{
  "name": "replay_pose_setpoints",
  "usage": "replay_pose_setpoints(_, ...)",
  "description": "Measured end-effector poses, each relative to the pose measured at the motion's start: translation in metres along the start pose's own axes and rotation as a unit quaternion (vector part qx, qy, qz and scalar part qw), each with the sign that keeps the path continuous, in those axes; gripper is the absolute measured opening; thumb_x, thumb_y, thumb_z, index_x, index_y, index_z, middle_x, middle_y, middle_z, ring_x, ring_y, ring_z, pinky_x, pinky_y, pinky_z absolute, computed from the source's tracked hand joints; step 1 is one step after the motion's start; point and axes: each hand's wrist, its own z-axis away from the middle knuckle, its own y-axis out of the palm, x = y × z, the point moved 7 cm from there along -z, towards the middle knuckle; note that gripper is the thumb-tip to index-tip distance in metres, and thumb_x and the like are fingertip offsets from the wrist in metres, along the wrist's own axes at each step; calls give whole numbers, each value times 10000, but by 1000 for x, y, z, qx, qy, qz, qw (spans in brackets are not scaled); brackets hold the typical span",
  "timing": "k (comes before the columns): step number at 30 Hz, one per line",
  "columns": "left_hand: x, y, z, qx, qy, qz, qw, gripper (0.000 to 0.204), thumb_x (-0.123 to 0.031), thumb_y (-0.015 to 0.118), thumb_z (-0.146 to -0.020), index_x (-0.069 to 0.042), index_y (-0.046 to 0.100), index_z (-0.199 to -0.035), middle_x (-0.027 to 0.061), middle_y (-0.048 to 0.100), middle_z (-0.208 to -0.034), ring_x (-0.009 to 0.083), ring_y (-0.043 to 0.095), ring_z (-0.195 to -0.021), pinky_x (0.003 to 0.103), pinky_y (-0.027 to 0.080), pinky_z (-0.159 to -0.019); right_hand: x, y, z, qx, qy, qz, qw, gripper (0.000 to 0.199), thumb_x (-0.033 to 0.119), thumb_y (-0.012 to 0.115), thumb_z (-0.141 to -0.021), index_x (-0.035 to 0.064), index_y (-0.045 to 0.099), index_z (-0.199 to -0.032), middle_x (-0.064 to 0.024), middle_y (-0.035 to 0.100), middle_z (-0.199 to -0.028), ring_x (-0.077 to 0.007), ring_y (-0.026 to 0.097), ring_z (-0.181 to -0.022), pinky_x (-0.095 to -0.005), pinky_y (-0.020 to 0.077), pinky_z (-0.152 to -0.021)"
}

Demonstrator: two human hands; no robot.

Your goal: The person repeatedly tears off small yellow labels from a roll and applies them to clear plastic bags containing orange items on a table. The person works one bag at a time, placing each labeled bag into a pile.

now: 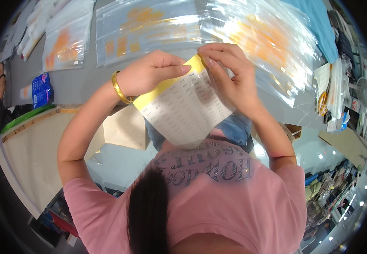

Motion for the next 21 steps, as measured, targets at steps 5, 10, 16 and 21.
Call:
replay_pose_setpoints(5, 3, -8, -11, 37, 46, -34, 998, 377, -320, 604, -1069, 9, 737, -1196, -17, 719, -1026, 31, 577, -951, 246, 500, -847, 1, 16, 3, 65, -44, 50, 996, 238, 60, 822, -796, 56, 768, -1029, -52, 720, -1035, -281, 632, -900, -383, 519, -772)
replay_pose_setpoints(10, 21, -15, -17, 23, -13, 26, 999, 387, -324, 608, -1066, 14, 733, -1206, -9, 721, -1058, 37, 585, -978, 243, 495, -882, 11, 24, 1, 56, -108, 138, 983, 207, 60, 840, -751, 81, 744, -933, -39, 708, -1018, -267, 624, -883, -377, 501, -746)
replay_pose_setpoints(16, 30, -21, -25, 4, 1, 56, 998, 401, -370, 622, -1052, 7, 757, -1072, -39, 670, -900, 38, 536, -821, 236, 487, -761, 7, 27, -2, 37, -89, 128, 987, 233, 51, 848, -731, 79, 717, -922, -37, 703, -989, -282, 620, -877, -379, 498, -749)
replay_pose_setpoints(21, 26, -27, -30, -8, 14, 51, 999, 403, -364, 625, -1050, 5, 737, -934, -60, 621, -822, 57, 514, -774, 240, 482, -753, 9, 26, -11, 38, -67, 114, 990, 236, 14, 841, -721, 75, 715, -911, -47, 696, -969, -299, 617, -878, -376, 515, -752)
